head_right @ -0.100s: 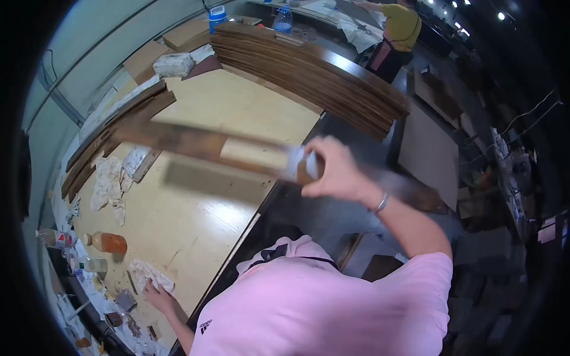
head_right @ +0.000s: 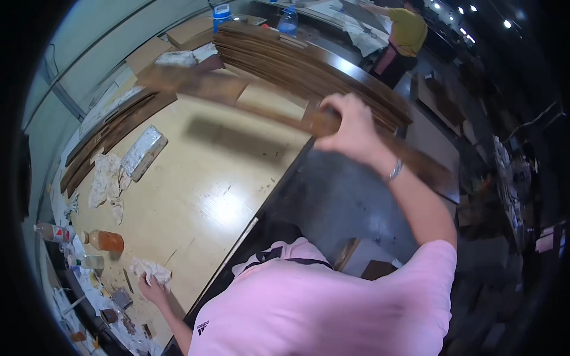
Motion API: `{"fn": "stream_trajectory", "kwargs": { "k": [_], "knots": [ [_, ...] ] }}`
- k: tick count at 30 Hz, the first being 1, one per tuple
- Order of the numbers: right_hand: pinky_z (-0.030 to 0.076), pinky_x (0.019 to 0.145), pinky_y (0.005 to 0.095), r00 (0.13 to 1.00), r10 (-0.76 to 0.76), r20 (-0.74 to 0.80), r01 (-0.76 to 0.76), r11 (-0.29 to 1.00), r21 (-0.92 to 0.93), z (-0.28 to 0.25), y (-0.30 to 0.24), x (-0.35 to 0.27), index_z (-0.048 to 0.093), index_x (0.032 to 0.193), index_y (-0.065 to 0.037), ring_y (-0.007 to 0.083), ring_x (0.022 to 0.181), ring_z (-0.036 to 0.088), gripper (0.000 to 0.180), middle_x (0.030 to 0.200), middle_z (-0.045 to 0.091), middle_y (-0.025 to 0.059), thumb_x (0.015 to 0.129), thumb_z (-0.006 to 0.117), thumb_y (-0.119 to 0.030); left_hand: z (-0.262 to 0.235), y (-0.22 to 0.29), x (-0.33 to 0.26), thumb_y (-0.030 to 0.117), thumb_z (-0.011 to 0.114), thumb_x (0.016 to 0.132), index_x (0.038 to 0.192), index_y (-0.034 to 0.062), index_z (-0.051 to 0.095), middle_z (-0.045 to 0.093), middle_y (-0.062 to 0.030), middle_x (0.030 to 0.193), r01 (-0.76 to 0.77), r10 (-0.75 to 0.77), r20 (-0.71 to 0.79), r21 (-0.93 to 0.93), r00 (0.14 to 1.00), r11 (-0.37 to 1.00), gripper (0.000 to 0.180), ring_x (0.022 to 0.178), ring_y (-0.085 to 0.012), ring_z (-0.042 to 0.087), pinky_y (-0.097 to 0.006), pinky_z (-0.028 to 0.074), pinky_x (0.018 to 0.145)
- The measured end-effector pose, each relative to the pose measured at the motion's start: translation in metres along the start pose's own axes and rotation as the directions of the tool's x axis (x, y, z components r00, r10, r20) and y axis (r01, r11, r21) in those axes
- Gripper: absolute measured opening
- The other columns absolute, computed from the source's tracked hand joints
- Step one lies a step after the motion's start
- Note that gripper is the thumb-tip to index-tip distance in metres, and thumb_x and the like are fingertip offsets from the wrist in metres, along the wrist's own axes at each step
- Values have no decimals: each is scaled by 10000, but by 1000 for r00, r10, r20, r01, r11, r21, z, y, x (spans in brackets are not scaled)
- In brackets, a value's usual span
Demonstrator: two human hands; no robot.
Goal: The person is using a rag and a bottle of polishing liquid to clean and polish curved wooden furniture parts in a workshop.
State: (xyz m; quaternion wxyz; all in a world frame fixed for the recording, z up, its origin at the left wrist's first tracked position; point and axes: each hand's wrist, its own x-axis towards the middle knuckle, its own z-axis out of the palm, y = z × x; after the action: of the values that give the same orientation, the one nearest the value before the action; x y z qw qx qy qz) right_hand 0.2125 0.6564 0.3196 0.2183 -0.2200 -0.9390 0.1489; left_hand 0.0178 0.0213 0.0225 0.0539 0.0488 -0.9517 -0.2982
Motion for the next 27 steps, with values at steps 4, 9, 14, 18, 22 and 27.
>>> {"fn": "stream_trajectory", "kwargs": {
  "k": [4,9,14,18,22,27],
  "knots": [
    [416,916,432,993,42,-108,-68,964,-259,-2,80,123,646,1133,-171,327,1071,534,648,1039,570,151,550,851,-367,45,121,3,-55,650,800,1157,-25,605,584,-100,1114,-63,1,-158,-387,987,920,361,1026,-200,553,-317,451,905],
    [401,935,440,982,153,-112,-180,936,-304,34,161,224,659,1145,-177,327,1116,524,652,1087,578,145,565,869,-386,93,199,-14,-54,669,790,1095,-37,623,603,-87,1021,-128,85,-113,-463,990,877,309,974,-187,566,-309,451,896],
    [397,941,456,975,215,-58,-223,942,-250,71,211,286,666,1160,-170,328,1123,526,673,1105,581,152,566,876,-407,132,281,-29,-73,678,764,1053,-24,642,588,-67,991,-88,106,20,-427,994,900,295,954,-172,567,-281,449,875],
    [413,913,448,985,173,-7,-172,969,-179,92,240,303,650,1164,-113,335,1089,546,693,1079,596,173,579,874,-410,139,333,-35,-50,693,760,1055,-8,660,588,-23,928,-231,247,-24,-454,969,861,299,852,-135,530,-259,428,759],
    [443,901,434,990,139,37,-133,982,-132,99,250,301,625,1198,-98,350,1044,568,699,1069,592,200,619,863,-406,145,332,-26,-46,684,765,1060,-15,659,595,-27,928,-120,126,-17,-435,992,892,298,850,-136,536,-268,437,769],
    [454,939,403,987,85,136,-88,996,17,93,251,305,558,1295,-65,372,1074,589,753,1154,601,233,689,812,-433,151,335,13,-56,697,738,1065,-14,666,637,-61,977,-5,-13,-32,-500,999,866,331,894,-164,586,-284,472,801]
  ]
}}
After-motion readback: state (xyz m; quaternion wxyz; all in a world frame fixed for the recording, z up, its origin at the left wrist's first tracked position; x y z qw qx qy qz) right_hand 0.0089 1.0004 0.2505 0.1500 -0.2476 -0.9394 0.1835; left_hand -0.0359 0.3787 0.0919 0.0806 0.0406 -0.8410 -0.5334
